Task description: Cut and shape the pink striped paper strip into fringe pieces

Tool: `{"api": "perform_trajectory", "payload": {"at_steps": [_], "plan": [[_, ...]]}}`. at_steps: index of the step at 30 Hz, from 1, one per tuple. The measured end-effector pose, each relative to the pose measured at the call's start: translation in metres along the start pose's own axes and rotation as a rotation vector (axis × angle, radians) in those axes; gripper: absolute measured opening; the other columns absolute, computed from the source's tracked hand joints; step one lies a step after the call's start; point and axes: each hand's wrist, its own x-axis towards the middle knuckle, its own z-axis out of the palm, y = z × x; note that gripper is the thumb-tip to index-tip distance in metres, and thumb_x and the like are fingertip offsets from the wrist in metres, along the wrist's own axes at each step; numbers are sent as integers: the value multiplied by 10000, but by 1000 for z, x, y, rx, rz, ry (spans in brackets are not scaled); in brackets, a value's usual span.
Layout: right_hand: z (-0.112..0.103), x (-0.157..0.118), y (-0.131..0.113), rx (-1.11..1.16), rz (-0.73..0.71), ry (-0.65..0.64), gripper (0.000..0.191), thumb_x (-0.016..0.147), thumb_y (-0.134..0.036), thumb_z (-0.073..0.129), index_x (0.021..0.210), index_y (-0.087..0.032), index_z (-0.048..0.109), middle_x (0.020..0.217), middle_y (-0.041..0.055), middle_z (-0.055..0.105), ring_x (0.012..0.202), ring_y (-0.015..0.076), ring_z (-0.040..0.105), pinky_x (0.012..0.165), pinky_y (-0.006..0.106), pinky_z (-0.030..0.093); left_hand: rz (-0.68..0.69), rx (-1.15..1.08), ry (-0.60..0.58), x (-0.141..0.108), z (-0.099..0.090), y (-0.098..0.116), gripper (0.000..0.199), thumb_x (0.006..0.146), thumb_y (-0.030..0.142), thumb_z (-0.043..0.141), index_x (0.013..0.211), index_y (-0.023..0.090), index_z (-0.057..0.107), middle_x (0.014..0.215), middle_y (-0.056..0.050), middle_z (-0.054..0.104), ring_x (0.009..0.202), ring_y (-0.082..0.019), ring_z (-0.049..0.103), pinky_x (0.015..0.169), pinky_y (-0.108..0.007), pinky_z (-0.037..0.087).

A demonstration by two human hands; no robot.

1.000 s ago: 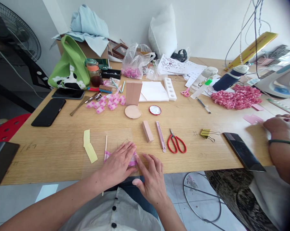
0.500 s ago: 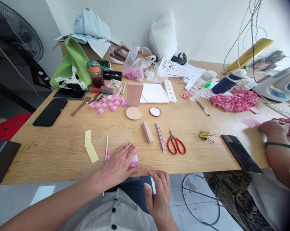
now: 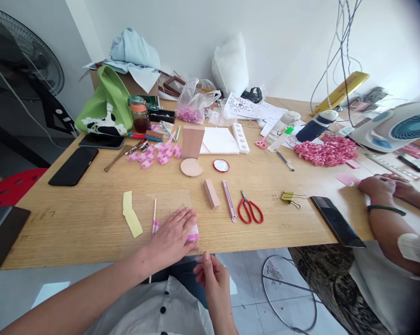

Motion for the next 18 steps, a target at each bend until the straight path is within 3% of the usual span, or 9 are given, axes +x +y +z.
{"api": "perform_trajectory", "payload": {"at_steps": [6, 18], "plan": [[3, 2, 1, 103, 68, -3, 565, 704, -708, 632, 682, -145, 682, 504, 14, 591, 405, 102, 450, 405, 208, 263, 15, -21, 26, 0, 0, -1, 601, 834, 290, 670, 1357, 129, 421, 1432, -169, 474, 1381, -275, 369, 1114, -438, 367], [4, 2, -6, 174, 166, -49, 589, 688, -717, 643, 680, -130, 691, 456, 23, 592, 348, 90, 462, 360, 176, 233, 51, -27, 45, -1, -2, -3, 574, 869, 308, 623, 1378, 168, 396, 1423, -137, 494, 1376, -266, 379, 1116, -438, 358]]}}
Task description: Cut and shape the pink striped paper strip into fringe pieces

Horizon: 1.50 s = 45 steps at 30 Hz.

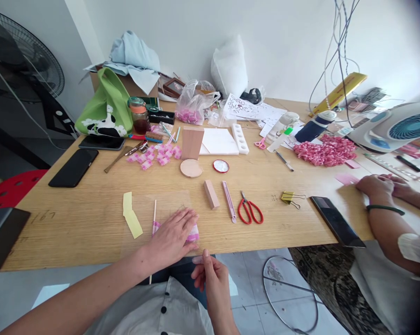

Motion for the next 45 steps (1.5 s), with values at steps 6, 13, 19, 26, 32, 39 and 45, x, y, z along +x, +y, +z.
{"api": "perform_trajectory", "payload": {"at_steps": [6, 13, 19, 26, 32, 39, 45], "plan": [[1, 1, -1, 7, 9, 16, 609, 693, -737, 616, 670, -132, 686, 449, 24, 586, 340, 93, 455, 358, 182, 230, 11, 15, -36, 0, -1, -1, 581, 862, 295, 629, 1374, 136, 404, 1436, -146, 476, 1382, -269, 365, 1115, -434, 358], [3, -5, -4, -166, -91, 118, 636, 761, -760, 506, 642, -154, 656, 421, 1, 533, 337, 100, 409, 367, 214, 239, 4, -1, -39, -1, -1, -2, 548, 873, 295, 573, 1377, 143, 418, 1447, -147, 463, 1393, -268, 346, 1126, -451, 335], [-21, -2, -14, -714, -800, 222, 360, 961, -424, 427, 809, -196, 661, 656, 21, 570, 623, 165, 523, 598, 288, 417, 0, 10, -46, -1, 2, -2, 585, 860, 335, 599, 1380, 140, 416, 1461, -148, 444, 1398, -274, 335, 1137, -454, 313], [-30, 11, -29, -1102, -1197, -20, 351, 980, -386, 388, 1180, -189, 598, 944, 90, 545, 856, 230, 493, 743, 393, 432, 8, 41, -69, -1, 2, -1, 578, 859, 326, 603, 1369, 114, 432, 1470, -166, 425, 1403, -288, 321, 1137, -461, 309], [-30, 20, -36, -1148, -1217, -120, 392, 987, -420, 365, 1191, -167, 585, 938, 85, 547, 841, 221, 469, 734, 382, 404, -1, 38, -88, -1, -1, 0, 580, 859, 332, 618, 1364, 108, 441, 1466, -172, 428, 1403, -295, 320, 1141, -453, 299], [-29, 24, -37, -1143, -1238, -156, 398, 983, -413, 389, 1186, -131, 584, 928, 93, 536, 836, 225, 446, 721, 390, 376, 15, 63, -85, -1, 2, -2, 586, 881, 371, 592, 1374, 101, 429, 1473, -179, 416, 1404, -298, 314, 1137, -460, 297], [-30, 24, -36, -1149, -1239, -157, 388, 978, -407, 403, 1164, -124, 593, 927, 99, 527, 834, 228, 438, 715, 393, 371, 29, 84, -63, -2, 5, -3, 595, 883, 394, 587, 1377, 102, 427, 1470, -177, 421, 1403, -297, 317, 1135, -454, 301]]}}
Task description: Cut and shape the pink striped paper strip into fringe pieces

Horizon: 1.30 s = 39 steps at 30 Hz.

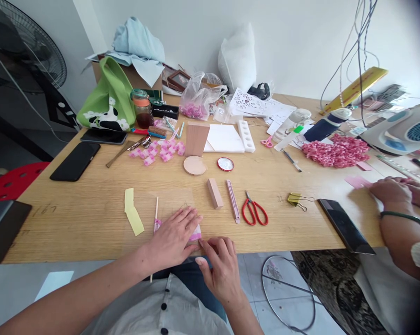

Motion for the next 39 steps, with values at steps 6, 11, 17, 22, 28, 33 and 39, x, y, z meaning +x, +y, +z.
{"api": "perform_trajectory", "payload": {"at_steps": [6, 11, 17, 22, 28, 33, 39], "plan": [[0, 1, 0, -8, -17, 7, 378, 974, -399, 420, 1153, -113, 590, 924, 100, 527, 833, 227, 436, 713, 391, 370, -8, -15, -11, 0, 0, 0, 599, 872, 378, 607, 1371, 93, 437, 1472, -186, 414, 1405, -299, 314, 1142, -458, 297], [1, 1, 1, -21, -21, 17, 371, 972, -407, 424, 1158, -126, 581, 926, 96, 529, 836, 228, 439, 714, 390, 373, -7, -27, 1, 0, 2, -1, 593, 874, 382, 604, 1368, 99, 437, 1471, -181, 417, 1407, -295, 310, 1143, -458, 296], [1, 1, 0, -18, -18, 20, 381, 977, -408, 408, 1156, -119, 578, 922, 98, 523, 835, 227, 437, 713, 388, 383, -9, -27, 9, 0, 2, 0, 592, 877, 383, 599, 1372, 104, 433, 1474, -176, 414, 1408, -290, 309, 1144, -455, 294], [0, 0, 0, -28, -47, 14, 439, 980, -425, 392, 1244, -111, 547, 924, 99, 517, 833, 226, 436, 709, 387, 388, -7, -29, 17, -1, 2, 0, 581, 876, 380, 600, 1363, 104, 443, 1471, -176, 420, 1407, -289, 313, 1144, -451, 292], [1, -1, 0, -31, -36, 19, 429, 972, -433, 411, 1212, -116, 573, 920, 98, 519, 836, 227, 443, 708, 387, 393, -1, 0, 11, 0, 2, 0, 586, 875, 384, 599, 1363, 103, 438, 1467, -174, 426, 1403, -290, 320, 1136, -449, 300], [2, -2, 0, -27, -27, 25, 428, 974, -433, 406, 1212, -120, 576, 923, 98, 526, 836, 226, 447, 712, 384, 398, -2, -27, 25, -1, 2, -1, 578, 884, 389, 584, 1365, 109, 429, 1460, -172, 438, 1407, -283, 314, 1134, -444, 302], [2, -1, 1, -60, -29, 5, 510, 971, -465, 397, 1318, -111, 517, 943, 100, 538, 845, 228, 461, 723, 388, 409, -7, -51, 32, -1, 2, -1, 563, 890, 379, 572, 1368, 122, 422, 1469, -171, 423, 1410, -275, 309, 1139, -451, 297]]}}
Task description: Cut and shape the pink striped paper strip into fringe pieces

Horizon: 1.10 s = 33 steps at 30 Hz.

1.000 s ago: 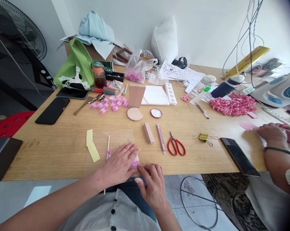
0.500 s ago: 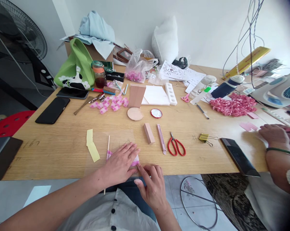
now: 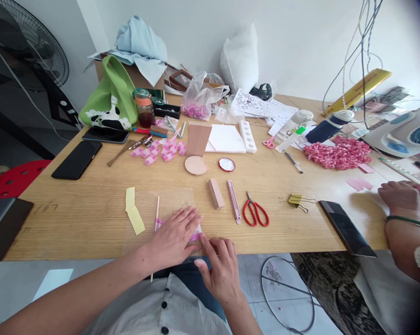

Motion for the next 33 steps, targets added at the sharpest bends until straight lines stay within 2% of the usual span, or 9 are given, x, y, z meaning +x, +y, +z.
{"api": "perform_trajectory", "payload": {"at_steps": [6, 11, 15, 17, 20, 21, 24, 28, 33], "plan": [[2, 1, -1, -16, 21, -18, 500, 962, -483, 411, 1278, -124, 558, 935, 97, 540, 839, 229, 460, 713, 389, 409, -5, 2, -31, 1, -3, 2, 584, 872, 359, 606, 1365, 97, 434, 1469, -184, 419, 1409, -288, 308, 1144, -455, 296], [1, 0, -1, -2, 30, -4, 497, 965, -473, 406, 1311, -137, 529, 941, 99, 543, 841, 231, 467, 716, 396, 422, -2, 15, -50, 1, -4, 2, 598, 866, 347, 616, 1372, 88, 430, 1475, -187, 408, 1412, -292, 299, 1148, -455, 285], [-1, -5, -5, 55, 61, 99, 466, 983, -403, 387, 1366, -148, 459, 964, 108, 561, 867, 233, 497, 745, 409, 453, -5, 13, -47, 2, -5, 2, 618, 862, 360, 623, 1381, 95, 417, 1473, -182, 414, 1408, -297, 307, 1143, -464, 293], [-2, -10, -10, 116, 130, 204, 369, 980, -325, 412, 1295, -154, 501, 937, 97, 576, 841, 212, 521, 731, 380, 465, -5, 13, -52, 2, -5, 2, 631, 857, 365, 632, 1382, 88, 415, 1468, -184, 420, 1403, -298, 318, 1142, -464, 298], [1, -17, -22, 225, 348, 320, 140, 959, -228, 455, 1001, -184, 581, 783, 35, 575, 690, 152, 532, 626, 280, 443, -9, 4, -50, 3, -6, 3, 623, 855, 362, 635, 1375, 93, 424, 1466, -182, 423, 1399, -294, 329, 1136, -462, 313], [3, -19, -27, 251, 429, 327, 132, 956, -227, 464, 889, -194, 573, 714, 8, 557, 626, 133, 517, 582, 254, 420, -13, -3, -43, 3, -7, 3, 613, 859, 363, 630, 1374, 102, 426, 1465, -178, 426, 1397, -290, 333, 1133, -461, 320], [9, -24, -38, 316, 627, 296, 305, 954, -304, 480, 666, -206, 505, 556, -43, 478, 490, 101, 449, 497, 229, 351, -18, -22, -32, 2, -8, 2, 605, 858, 358, 631, 1373, 115, 426, 1460, -168, 439, 1394, -283, 342, 1132, -456, 327], [18, -27, -46, 445, 804, 267, 411, 948, -419, 471, 602, -198, 500, 505, -47, 475, 452, 93, 433, 463, 223, 326, -12, -34, -15, 1, -7, 1, 609, 852, 337, 639, 1378, 126, 415, 1454, -156, 452, 1394, -272, 343, 1138, -446, 322], [23, -29, -47, 506, 839, 262, 412, 944, -435, 476, 617, -191, 533, 490, -50, 465, 436, 90, 402, 429, 222, 301, -11, -35, 4, 0, -5, 1, 590, 860, 335, 623, 1380, 156, 411, 1453, -139, 458, 1392, -266, 349, 1133, -441, 325]]}}
